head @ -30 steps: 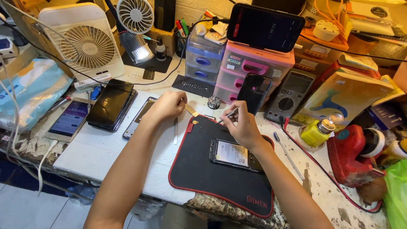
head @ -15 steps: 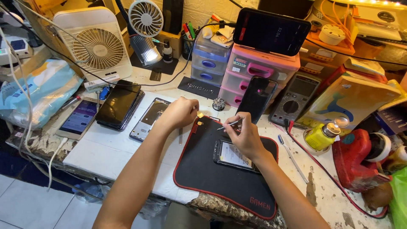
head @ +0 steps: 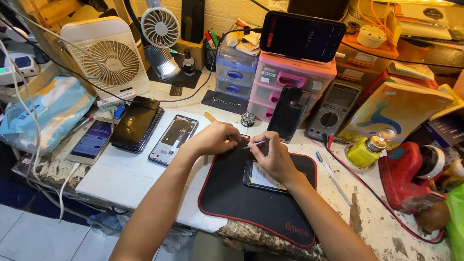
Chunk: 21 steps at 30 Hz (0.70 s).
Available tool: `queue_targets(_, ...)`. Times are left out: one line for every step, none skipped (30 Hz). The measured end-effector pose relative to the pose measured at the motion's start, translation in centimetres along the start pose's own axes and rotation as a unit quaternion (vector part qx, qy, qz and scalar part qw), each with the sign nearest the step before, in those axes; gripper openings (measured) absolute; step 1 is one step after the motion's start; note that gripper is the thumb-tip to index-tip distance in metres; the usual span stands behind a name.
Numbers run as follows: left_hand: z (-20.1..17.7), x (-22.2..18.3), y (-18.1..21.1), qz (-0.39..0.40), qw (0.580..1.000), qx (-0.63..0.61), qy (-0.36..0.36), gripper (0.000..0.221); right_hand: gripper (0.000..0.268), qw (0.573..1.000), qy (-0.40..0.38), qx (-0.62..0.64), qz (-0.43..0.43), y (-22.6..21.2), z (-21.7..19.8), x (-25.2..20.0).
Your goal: Reassembling a mobile phone by installing the battery and connecting internal ribbon cables on a repair bench.
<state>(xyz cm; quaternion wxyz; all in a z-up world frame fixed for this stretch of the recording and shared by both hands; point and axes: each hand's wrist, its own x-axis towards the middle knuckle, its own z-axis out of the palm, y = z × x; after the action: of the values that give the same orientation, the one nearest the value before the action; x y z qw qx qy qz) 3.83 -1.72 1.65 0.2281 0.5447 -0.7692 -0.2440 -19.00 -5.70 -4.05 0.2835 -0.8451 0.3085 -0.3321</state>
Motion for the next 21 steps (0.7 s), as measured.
queue_targets(-0.4, -0.3, 0.8, 0.001, 1.000, 0.001, -0.001, 0.018, 0.035, 1.000, 0.001, 0.000, 0.000, 0.0, -0.1, 0.0)
queue_targets(-0.7, -0.6, 1.6, 0.005, 0.999, -0.028, -0.021, 0.019, 0.035, 1.000, 0.010, 0.002, -0.002, 0.0, -0.2, -0.1)
queue_targets(-1.0, -0.8, 2.4, 0.009, 0.997, -0.058, -0.041, 0.021, 0.035, 1.000, 0.019, 0.003, -0.005, 0.1, -0.3, -0.2)
queue_targets(-0.6, -0.6, 2.1, 0.011, 0.997, -0.059, -0.044, 0.021, 0.035, 1.000, 0.021, 0.002, -0.002, -0.1, -0.5, -0.2)
queue_targets(-0.2, -0.5, 1.8, 0.018, 0.998, -0.050, -0.032, 0.018, 0.035, 0.999, 0.035, 0.015, -0.023, -0.2, -0.7, -0.2)
queue_targets(0.1, -0.3, 1.4, 0.026, 0.999, -0.041, -0.020, 0.014, 0.034, 0.997, 0.048, 0.029, -0.044, -0.4, -0.9, -0.1)
queue_targets(-0.1, -0.3, 1.6, 0.028, 0.998, -0.042, -0.023, 0.014, 0.034, 0.997, 0.051, 0.027, -0.041, -0.4, -1.1, 0.0)
queue_targets(-0.1, -0.2, 1.7, 0.028, 0.998, -0.054, -0.012, 0.014, 0.035, 0.996, 0.060, 0.044, -0.050, -0.5, -1.3, 0.0)
queue_targets(-0.1, -0.1, 1.9, 0.027, 0.997, -0.066, -0.001, 0.013, 0.036, 0.994, 0.070, 0.062, -0.058, -0.4, -1.5, 0.0)
queue_targets(0.0, 0.0, 1.9, 0.031, 0.997, -0.069, -0.008, 0.013, 0.036, 0.994, 0.074, 0.059, -0.051, -0.8, -1.7, 0.0)
queue_targets(0.2, 0.1, 2.0, 0.025, 0.995, -0.096, 0.018, 0.012, 0.036, 0.987, 0.110, 0.081, -0.084, -1.1, -2.0, 0.1)
queue_targets(0.4, 0.4, 2.1, 0.020, 0.991, -0.123, 0.042, 0.012, 0.037, 0.977, 0.147, 0.102, -0.117, -1.3, -2.4, 0.1)
queue_targets(1.6, 0.7, 1.5, 0.024, 0.991, -0.126, 0.033, 0.012, 0.037, 0.977, 0.152, 0.098, -0.109, -1.4, -2.9, 0.0)
queue_targets(2.5, 1.0, 0.9, 0.008, 0.981, -0.180, 0.068, 0.012, 0.038, 0.972, 0.172, 0.105, -0.125, -1.6, -3.5, 0.1)
queue_targets(3.4, 1.3, 0.3, -0.010, 0.967, -0.232, 0.101, 0.013, 0.039, 0.965, 0.192, 0.112, -0.141, -1.8, -4.0, 0.2)
queue_targets(4.1, 1.6, 0.7, -0.007, 0.968, -0.233, 0.096, 0.013, 0.039, 0.965, 0.196, 0.108, -0.138, -2.3, -4.4, 0.1)
queue_targets(4.9, 1.9, 1.0, -0.011, 0.939, -0.315, 0.139, 0.012, 0.040, 0.962, 0.209, 0.114, -0.135, -2.7, -4.8, 0.1)
queue_targets(5.5, 2.0, 1.3, -0.018, 0.901, -0.394, 0.180, 0.011, 0.040, 0.959, 0.220, 0.121, -0.132, -3.3, -5.1, 0.0)
queue_targets(5.9, 2.0, 1.6, -0.017, 0.902, -0.395, 0.176, 0.011, 0.040, 0.959, 0.222, 0.119, -0.129, -3.2, -5.1, 0.0)
queue_targets(6.3, 2.0, 1.8, -0.014, 0.877, -0.436, 0.200, 0.010, 0.041, 0.957, 0.233, 0.115, -0.130, -3.2, -5.0, 0.0)
queue_targets(6.7, 2.0, 2.1, -0.011, 0.851, -0.476, 0.223, 0.009, 0.043, 0.955, 0.243, 0.110, -0.131, -3.1, -4.9, 0.0)
